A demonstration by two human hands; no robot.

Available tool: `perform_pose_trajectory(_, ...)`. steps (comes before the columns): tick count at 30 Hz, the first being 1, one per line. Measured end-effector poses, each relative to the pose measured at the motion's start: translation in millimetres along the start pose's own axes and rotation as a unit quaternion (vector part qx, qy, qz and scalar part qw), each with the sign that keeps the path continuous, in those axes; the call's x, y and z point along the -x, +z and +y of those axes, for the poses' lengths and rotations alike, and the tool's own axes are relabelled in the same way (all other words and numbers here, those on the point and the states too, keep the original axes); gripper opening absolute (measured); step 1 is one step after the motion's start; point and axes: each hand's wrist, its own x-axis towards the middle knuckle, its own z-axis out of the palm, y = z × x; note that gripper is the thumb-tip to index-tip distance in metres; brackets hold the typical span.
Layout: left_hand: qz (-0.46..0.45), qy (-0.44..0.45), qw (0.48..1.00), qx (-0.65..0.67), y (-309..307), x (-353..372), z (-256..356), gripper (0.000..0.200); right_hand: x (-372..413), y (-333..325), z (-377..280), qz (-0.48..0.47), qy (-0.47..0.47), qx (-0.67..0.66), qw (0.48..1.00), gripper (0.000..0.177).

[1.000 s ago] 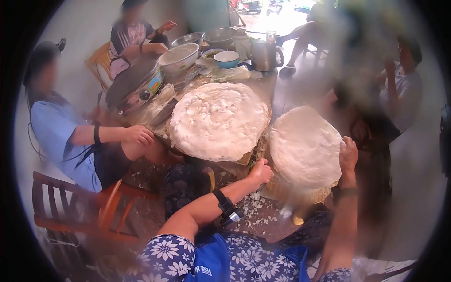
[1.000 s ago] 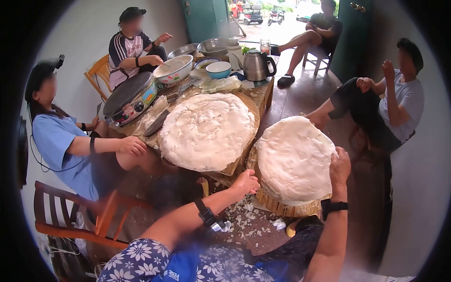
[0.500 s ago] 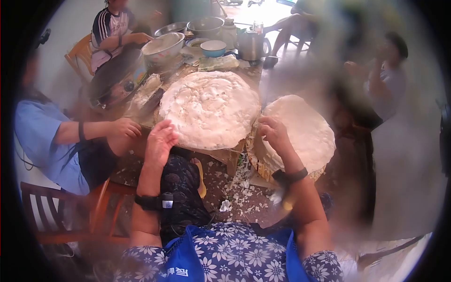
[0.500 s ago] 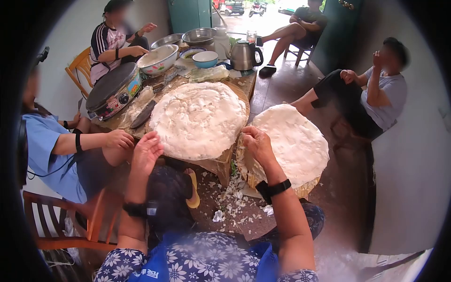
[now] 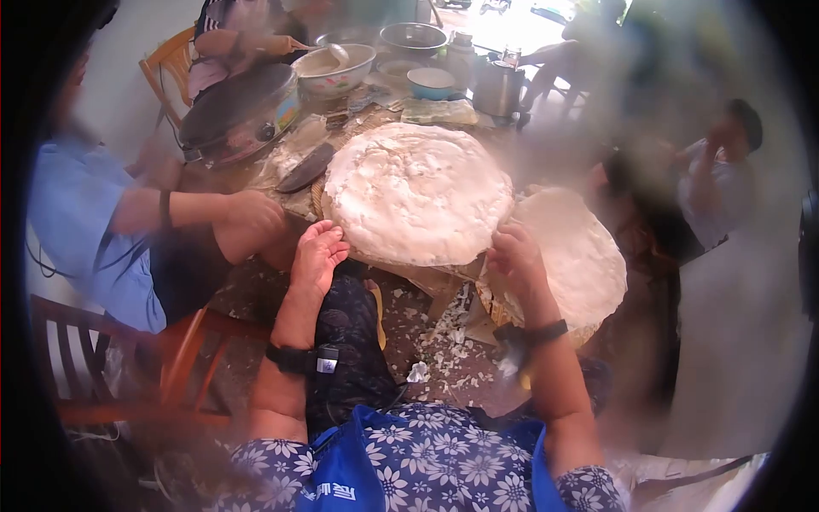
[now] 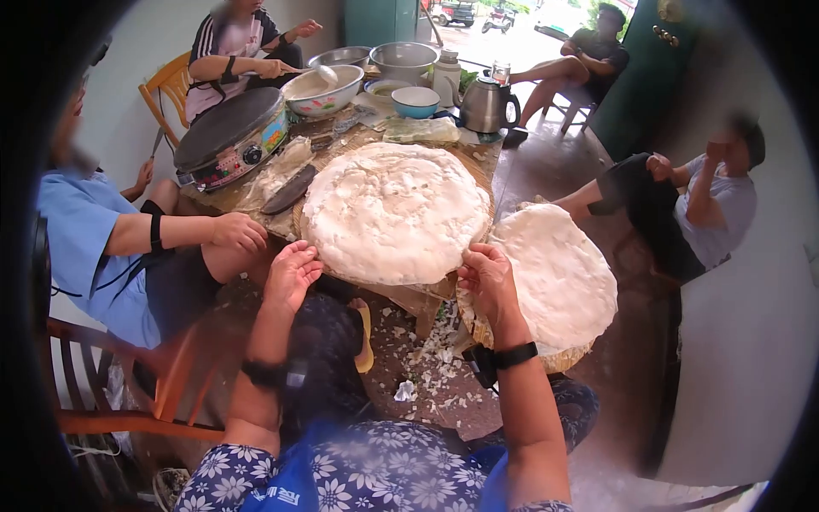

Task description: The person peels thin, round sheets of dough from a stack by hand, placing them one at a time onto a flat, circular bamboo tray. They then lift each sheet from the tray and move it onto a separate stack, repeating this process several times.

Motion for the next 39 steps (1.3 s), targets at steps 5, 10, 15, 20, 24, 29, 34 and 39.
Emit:
perform_pose_trajectory(5, 0.003, -0.012, 1.000, -0.002, 1, -8, -1, 0.021, 2, 8, -10, 0.022, 0.037, -0.011, 0.999, 0.009)
perform_pose_trajectory(10, -0.006, 0.002, 1.000, 0.010, -2, -12, 6, 0.022, -5, 8, -5, 0.017, -0.072, 0.101, 0.992, 0.008)
perform_pose_trajectory(15, 0.014, -0.008, 0.997, 0.072, -2, -11, 3, 0.023, -7, 25, -21, -0.033, -0.088, -0.072, 0.993, 0.006)
perform_pose_trajectory(20, 0.035, -0.012, 0.995, 0.095, 7, -2, 9, 0.023, -17, 35, -20, -0.030, 0.002, -0.130, 0.991, 0.017)
perform_pose_trajectory(24, 0.050, -0.001, 0.997, 0.064, 9, 8, 4, 0.021, -42, 37, -11, -0.046, -0.022, -0.127, 0.991, 0.020)
perform_pose_trajectory(29, 0.069, 0.003, 0.995, 0.072, 19, 31, -12, 0.021, -44, 62, -38, -0.075, -0.135, -0.132, 0.979, 0.023)
perform_pose_trajectory(34, 0.008, -0.082, 0.987, 0.135, 34, 38, -15, 0.019, -18, 75, -79, -0.124, -0.203, -0.058, 0.969, 0.017)
perform_pose_trajectory(39, -0.082, -0.133, 0.976, 0.150, 63, 37, -31, 0.017, 13, 45, -115, -0.109, -0.255, -0.051, 0.959, 0.018)
